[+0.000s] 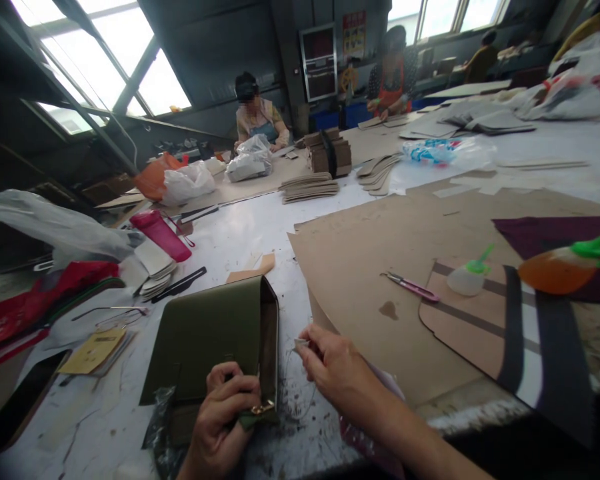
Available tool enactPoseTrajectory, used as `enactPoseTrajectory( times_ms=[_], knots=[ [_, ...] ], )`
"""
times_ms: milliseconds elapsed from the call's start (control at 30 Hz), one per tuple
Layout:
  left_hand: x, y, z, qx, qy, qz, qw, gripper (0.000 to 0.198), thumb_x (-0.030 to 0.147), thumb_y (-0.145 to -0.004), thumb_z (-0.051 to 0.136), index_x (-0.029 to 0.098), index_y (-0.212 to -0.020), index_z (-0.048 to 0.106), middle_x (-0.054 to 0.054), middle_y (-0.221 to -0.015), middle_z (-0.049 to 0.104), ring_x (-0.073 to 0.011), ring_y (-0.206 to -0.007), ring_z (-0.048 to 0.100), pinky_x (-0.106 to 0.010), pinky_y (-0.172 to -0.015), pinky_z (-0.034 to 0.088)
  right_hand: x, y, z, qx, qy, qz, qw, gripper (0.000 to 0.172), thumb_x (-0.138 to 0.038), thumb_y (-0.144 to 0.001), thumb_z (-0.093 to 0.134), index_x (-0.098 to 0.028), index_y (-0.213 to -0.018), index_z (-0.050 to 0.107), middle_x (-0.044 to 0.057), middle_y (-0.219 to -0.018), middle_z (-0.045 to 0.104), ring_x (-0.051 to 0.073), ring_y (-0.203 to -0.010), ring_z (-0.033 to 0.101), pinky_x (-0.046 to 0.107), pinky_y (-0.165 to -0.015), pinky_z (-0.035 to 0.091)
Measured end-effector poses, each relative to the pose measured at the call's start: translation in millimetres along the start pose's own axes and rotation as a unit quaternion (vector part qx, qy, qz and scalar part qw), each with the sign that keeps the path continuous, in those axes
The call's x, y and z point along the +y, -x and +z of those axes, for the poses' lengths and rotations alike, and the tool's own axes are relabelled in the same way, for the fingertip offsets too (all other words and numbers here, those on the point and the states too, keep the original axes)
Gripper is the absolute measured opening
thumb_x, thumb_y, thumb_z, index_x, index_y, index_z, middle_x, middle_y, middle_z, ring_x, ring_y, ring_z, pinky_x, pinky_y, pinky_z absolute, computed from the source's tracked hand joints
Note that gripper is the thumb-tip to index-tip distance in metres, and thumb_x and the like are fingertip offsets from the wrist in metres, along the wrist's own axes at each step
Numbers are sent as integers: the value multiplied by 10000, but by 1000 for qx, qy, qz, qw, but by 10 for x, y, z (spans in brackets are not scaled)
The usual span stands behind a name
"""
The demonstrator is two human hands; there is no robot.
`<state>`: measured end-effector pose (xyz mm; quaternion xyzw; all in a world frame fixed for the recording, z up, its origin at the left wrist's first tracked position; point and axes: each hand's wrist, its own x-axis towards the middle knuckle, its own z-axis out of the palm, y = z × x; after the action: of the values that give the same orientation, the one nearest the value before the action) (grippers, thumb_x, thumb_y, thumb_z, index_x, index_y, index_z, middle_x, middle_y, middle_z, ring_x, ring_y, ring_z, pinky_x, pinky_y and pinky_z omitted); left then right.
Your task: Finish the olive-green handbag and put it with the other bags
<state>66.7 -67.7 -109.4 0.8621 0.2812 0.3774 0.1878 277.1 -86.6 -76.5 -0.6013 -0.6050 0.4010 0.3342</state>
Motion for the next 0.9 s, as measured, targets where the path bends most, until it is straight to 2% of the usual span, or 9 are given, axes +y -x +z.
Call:
enactPoseTrajectory(
  times_ms=[133, 333, 567, 733, 900],
  knots=[
    [18, 6, -6, 10, -3, 3, 1000, 163, 42, -726, 458, 172, -683, 546, -7, -757, 595, -179, -836, 383, -338, -739, 328, 90, -14, 233, -21, 118, -96, 988, 64, -142, -837, 452, -155, -840, 514, 26, -806, 548, 134, -754, 510, 238, -707, 384],
    [31, 16, 26, 10, 16, -12, 1000, 170, 48, -724, 447, 173, -666, 547, 4, -746, 599, -172, -817, 395, -340, -743, 323, 131, -189, 489, -104, 259, -109, 954, 85, -129, -810, 459, -153, -871, 513, 43, -867, 546, 149, -780, 523, 234, -676, 373],
    [30, 23, 101, 20, 28, -14, 999, 199, 36, -724, 430, 176, -656, 553, 10, -704, 596, -172, -815, 403, -344, -748, 308, 116, -307, 550, -130, 281, -85, 947, 86, -140, -789, 449, -144, -844, 515, 45, -819, 570, 147, -727, 534, 235, -602, 336],
    [12, 25, 85, 22, 16, -14, 1000, 194, 22, -712, 439, 177, -652, 541, 14, -719, 598, -169, -813, 418, -340, -754, 312, 83, -294, 550, -124, 290, -58, 947, 145, -143, -799, 420, -127, -912, 509, 84, -889, 583, 175, -760, 556, 252, -605, 340],
    [-56, 85, 83, -25, -21, 10, 999, 175, 37, -712, 463, 183, -680, 555, 1, -757, 605, -178, -818, 422, -351, -760, 319, 101, -271, 569, -132, 281, -69, 948, 144, -155, -773, 439, -146, -900, 507, 66, -867, 593, 183, -769, 569, 256, -603, 340]
  ],
)
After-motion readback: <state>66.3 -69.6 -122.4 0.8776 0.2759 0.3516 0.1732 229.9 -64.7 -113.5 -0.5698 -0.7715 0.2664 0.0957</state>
